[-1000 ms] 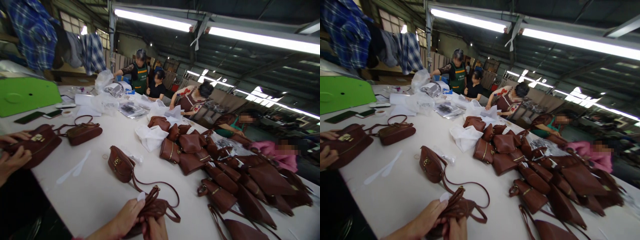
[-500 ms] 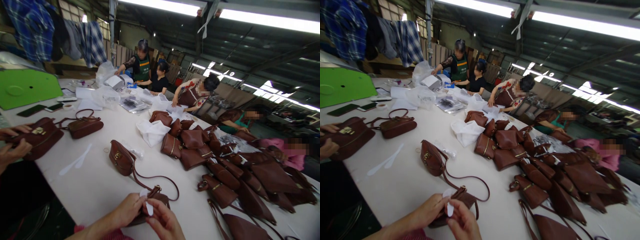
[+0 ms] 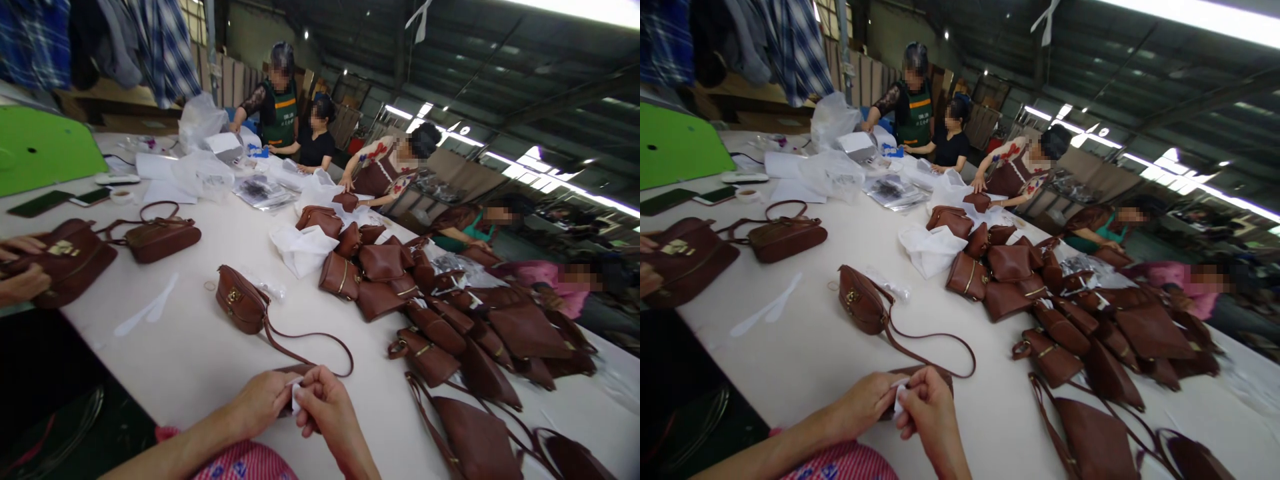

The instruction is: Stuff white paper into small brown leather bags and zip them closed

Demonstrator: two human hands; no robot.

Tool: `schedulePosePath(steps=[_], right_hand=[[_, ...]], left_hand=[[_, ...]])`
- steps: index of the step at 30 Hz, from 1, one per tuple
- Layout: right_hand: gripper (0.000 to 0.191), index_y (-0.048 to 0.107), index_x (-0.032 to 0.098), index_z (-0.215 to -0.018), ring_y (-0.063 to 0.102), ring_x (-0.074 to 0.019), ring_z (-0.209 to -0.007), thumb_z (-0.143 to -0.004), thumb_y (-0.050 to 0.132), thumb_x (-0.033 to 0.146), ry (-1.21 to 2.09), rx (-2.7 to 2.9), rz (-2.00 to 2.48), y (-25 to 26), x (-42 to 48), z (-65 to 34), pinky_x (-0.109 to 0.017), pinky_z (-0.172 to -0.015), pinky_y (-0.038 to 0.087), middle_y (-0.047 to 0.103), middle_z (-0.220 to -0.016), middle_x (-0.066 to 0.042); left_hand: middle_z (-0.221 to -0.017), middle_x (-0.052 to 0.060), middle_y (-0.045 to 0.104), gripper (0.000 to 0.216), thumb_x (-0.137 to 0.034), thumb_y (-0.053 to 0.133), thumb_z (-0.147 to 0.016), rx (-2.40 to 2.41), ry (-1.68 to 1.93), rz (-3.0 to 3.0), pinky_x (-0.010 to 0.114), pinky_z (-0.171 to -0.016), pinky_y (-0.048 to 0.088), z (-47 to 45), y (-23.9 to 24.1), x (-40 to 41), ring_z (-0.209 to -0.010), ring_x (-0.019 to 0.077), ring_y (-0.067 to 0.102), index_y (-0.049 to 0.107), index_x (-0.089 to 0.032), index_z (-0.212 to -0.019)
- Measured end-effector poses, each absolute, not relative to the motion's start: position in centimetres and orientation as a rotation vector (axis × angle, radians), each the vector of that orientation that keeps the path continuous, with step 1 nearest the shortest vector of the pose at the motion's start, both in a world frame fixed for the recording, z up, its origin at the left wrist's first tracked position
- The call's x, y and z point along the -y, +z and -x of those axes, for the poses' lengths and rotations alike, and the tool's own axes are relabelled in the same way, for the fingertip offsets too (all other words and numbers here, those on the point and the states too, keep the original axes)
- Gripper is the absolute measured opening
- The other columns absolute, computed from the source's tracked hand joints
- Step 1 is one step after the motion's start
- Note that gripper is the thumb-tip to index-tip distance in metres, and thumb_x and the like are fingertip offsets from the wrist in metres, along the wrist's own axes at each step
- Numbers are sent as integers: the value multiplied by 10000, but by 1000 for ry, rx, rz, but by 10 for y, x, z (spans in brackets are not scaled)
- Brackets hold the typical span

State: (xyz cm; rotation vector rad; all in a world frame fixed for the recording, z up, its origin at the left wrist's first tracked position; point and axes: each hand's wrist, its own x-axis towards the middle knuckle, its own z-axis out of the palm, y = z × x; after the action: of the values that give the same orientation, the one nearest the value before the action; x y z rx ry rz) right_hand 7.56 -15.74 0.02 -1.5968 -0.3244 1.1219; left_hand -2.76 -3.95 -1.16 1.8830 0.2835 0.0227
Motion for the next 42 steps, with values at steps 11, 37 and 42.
schedulePosePath(steps=[11,37,42], right_hand=[[473,571,166,-801,535,-90,-410,-645,782,560,1162,341,1565,3,160,-77,-173,-390,397,597,-522,39],[522,518,179,-742,642,-142,-564,-654,745,640,1219,248,1497,3,166,-72,-236,-527,478,658,-645,-12],[393,588,169,-779,575,-137,-507,-647,752,500,1231,423,1682,2,160,-75,-251,-505,450,609,-577,14]], left_hand=[[-747,20,708,350,-249,392,-944,-263,-47,-2148,241,-629,394,27,-15,41,-675,182,631,647,-212,-708],[-868,67,737,265,-185,417,-933,-266,-248,-2543,280,-654,488,31,-14,43,-764,239,692,678,-187,-890],[-879,75,741,239,-171,449,-901,-255,-269,-2518,289,-668,502,31,-14,41,-791,250,698,686,-185,-870]])
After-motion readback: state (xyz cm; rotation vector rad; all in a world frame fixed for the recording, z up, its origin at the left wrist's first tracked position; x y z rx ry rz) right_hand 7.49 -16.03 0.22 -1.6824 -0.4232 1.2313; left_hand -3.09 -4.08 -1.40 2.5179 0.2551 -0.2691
